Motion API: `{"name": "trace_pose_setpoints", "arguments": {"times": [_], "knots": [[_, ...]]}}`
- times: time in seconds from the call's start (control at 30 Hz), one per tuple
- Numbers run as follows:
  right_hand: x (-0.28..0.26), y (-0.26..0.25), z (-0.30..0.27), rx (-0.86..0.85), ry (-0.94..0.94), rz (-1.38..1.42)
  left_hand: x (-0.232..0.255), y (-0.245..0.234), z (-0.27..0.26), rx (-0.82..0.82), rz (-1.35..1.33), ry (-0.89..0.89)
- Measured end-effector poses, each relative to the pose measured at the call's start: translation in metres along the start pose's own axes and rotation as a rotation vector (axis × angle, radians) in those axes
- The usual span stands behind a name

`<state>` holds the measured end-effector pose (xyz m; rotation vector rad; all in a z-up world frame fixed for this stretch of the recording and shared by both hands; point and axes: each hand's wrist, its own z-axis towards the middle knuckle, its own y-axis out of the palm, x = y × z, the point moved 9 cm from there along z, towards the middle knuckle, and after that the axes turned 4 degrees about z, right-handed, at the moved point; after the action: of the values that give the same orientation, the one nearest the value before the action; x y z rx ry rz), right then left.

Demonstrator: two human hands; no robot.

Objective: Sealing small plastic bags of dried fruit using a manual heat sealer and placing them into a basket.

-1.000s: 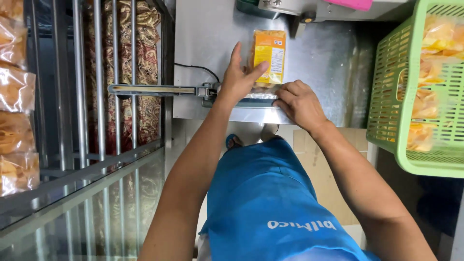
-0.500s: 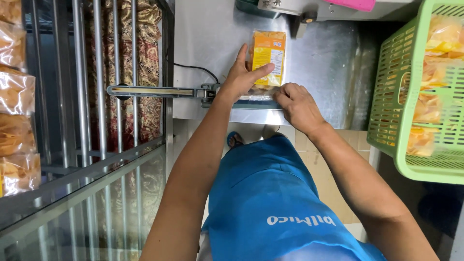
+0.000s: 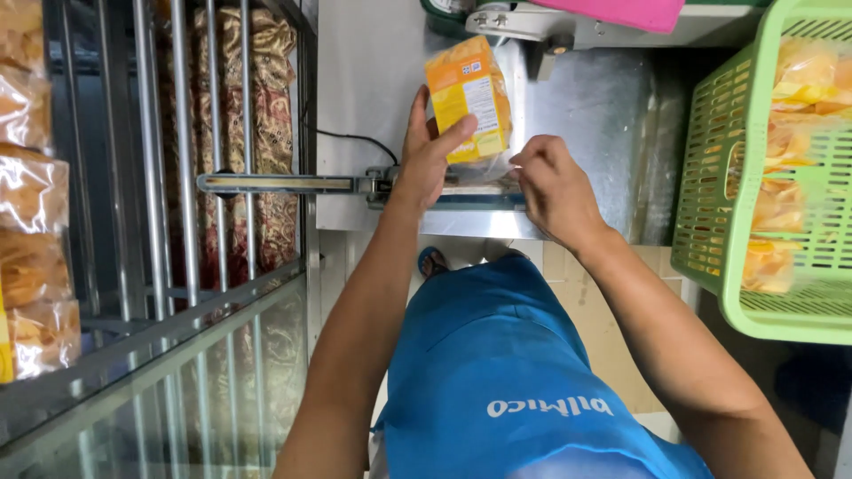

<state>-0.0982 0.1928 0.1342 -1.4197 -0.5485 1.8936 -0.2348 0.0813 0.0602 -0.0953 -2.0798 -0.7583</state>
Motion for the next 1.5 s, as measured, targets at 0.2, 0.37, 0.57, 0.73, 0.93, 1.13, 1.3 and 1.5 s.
{"name": "trace_pose_setpoints", "arguments": {"times": [0.2,0.37,0.57,0.73,0.93,1.13,1.3,1.5], "knots": [[0.026,-0.010,-0.039,0.391,0.407,0.945,-0.001,0.058,-0.033,-0.230,-0.101,0.322],[0.030,-0.096,-0.096,0.750,0.455,1.000,0.013,0.161,-0.087,-0.588,0.010,0.189],[-0.025,-0.285,-0.137,0.649,0.282,0.390,-0.006,0.175,-0.111,-0.803,0.358,0.127],[0.014,-0.383,-0.181,0.331,0.429,-0.582,0.002,0.164,-0.101,-0.672,0.520,0.144],[0.150,-0.348,-0.152,-0.299,0.745,-0.837,0.005,0.157,-0.093,-0.496,0.622,0.046],[0.226,-0.319,-0.151,-0.177,0.567,-0.708,-0.004,0.131,-0.071,-0.315,0.529,-0.032],[0.269,-0.322,-0.207,0.100,0.793,-0.122,-0.020,0.134,-0.052,-0.266,0.541,-0.051],[0.215,-0.427,-0.240,0.340,1.084,-0.467,-0.034,0.169,-0.023,-0.300,0.595,-0.082]]}}
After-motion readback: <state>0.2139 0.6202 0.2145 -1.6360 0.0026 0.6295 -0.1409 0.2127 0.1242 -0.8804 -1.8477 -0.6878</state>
